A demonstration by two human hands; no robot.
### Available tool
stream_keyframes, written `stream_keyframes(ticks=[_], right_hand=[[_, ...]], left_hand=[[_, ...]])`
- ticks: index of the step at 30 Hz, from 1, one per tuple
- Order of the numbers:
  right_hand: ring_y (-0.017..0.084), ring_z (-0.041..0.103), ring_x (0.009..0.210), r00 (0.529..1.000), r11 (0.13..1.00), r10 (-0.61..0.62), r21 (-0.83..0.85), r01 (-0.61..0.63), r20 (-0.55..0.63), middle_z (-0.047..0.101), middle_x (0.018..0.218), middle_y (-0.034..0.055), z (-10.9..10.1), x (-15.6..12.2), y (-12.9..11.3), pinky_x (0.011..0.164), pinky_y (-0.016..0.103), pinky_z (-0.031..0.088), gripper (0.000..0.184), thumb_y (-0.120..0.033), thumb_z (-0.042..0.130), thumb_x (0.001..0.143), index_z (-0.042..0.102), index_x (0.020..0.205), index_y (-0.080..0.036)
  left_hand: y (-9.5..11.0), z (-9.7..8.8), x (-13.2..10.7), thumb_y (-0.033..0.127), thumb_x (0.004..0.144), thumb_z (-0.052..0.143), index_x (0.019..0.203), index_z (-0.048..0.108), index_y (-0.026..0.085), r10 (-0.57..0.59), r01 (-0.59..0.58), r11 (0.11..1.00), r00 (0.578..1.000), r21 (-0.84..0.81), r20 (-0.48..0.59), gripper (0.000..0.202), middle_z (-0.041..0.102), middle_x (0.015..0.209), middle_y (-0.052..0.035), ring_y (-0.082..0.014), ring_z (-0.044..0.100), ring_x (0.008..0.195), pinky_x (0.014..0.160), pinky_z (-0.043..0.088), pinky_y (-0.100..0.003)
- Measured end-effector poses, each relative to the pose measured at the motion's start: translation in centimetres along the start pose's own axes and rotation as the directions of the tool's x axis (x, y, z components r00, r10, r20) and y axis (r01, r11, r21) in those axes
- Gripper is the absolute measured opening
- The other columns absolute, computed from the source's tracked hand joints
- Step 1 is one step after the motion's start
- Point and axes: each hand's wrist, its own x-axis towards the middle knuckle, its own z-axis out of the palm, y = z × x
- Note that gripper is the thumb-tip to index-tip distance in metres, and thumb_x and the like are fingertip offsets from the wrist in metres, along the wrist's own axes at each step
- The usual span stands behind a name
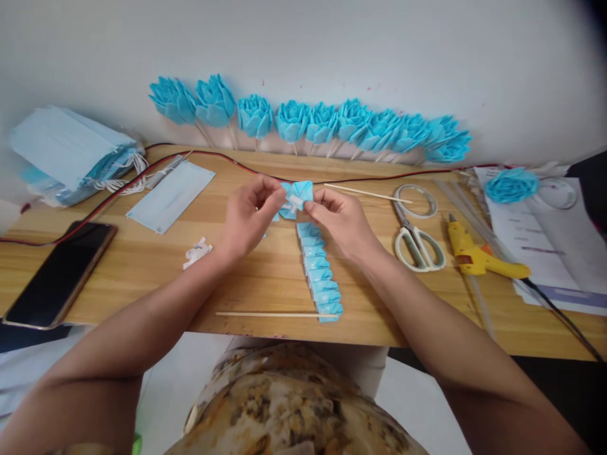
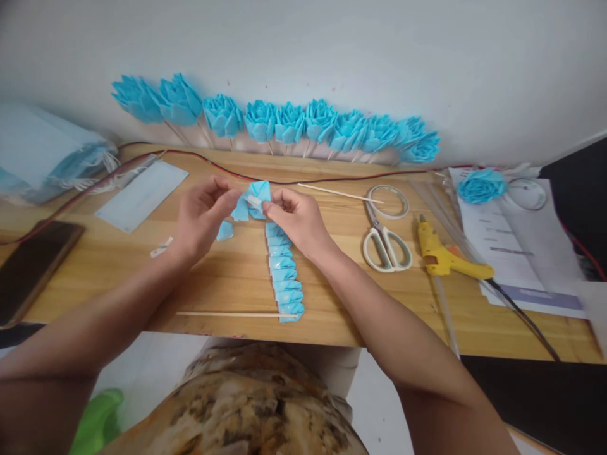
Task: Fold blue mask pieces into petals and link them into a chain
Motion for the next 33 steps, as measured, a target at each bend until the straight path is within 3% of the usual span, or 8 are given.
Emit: stream_keyframes(ticks=[4, 7, 20, 33], right_hand=[[0.010, 0.042, 0.061, 0.998, 0.996, -0.059, -0.062, 0.057, -0.029, 0.051, 0.064, -0.0033, 0.1, -0.1, 0.2, 0.058, 0.027, 0.033, 0.018, -0.034, 0.069, 0.077, 0.059, 0.070, -0.020], [0.010, 0.043, 0.061, 0.996, 0.993, -0.080, -0.086, 0.078, -0.026, 0.052, 0.065, -0.0030, 0.2, -0.2, 0.1, 0.059, 0.027, 0.034, 0.017, -0.032, 0.067, 0.079, 0.058, 0.070, -0.020], [0.011, 0.045, 0.060, 0.986, 0.962, -0.160, -0.228, 0.148, -0.036, 0.055, 0.063, -0.0025, 0.6, -0.5, -0.4, 0.058, 0.027, 0.037, 0.012, -0.024, 0.063, 0.079, 0.058, 0.069, -0.021], [0.011, 0.044, 0.059, 0.984, 0.951, -0.177, -0.265, 0.162, -0.032, 0.054, 0.063, -0.0028, 0.6, -0.5, -0.4, 0.058, 0.027, 0.035, 0.013, -0.023, 0.062, 0.079, 0.055, 0.067, -0.021]], left_hand=[[-0.2, 0.4, -0.6, 0.027, 0.082, 0.064, 0.076, 0.064, 0.019, 0.144, -0.144, 0.947, 0.989, 0.287, 0.021, 0.011, 0.049, 0.057, 0.0037, -0.0095, 0.040, 0.054, 0.054, 0.031, -0.025], [-0.8, 0.4, -0.6, 0.025, 0.083, 0.063, 0.084, 0.070, 0.019, 0.169, -0.168, 0.920, 0.985, 0.355, 0.031, 0.009, 0.047, 0.056, 0.0048, -0.0093, 0.039, 0.053, 0.054, 0.030, -0.025], [-1.5, 0.3, -0.5, 0.031, 0.084, 0.066, 0.087, 0.073, 0.019, 0.140, -0.150, 0.915, 0.989, 0.373, 0.055, 0.014, 0.050, 0.055, 0.0040, -0.0096, 0.040, 0.052, 0.054, 0.029, -0.026], [-1.1, 0.5, -0.2, 0.025, 0.080, 0.059, 0.074, 0.070, 0.017, 0.116, -0.129, 0.939, 0.992, 0.320, 0.057, 0.014, 0.049, 0.054, 0.0035, -0.0087, 0.037, 0.051, 0.051, 0.026, -0.024]])
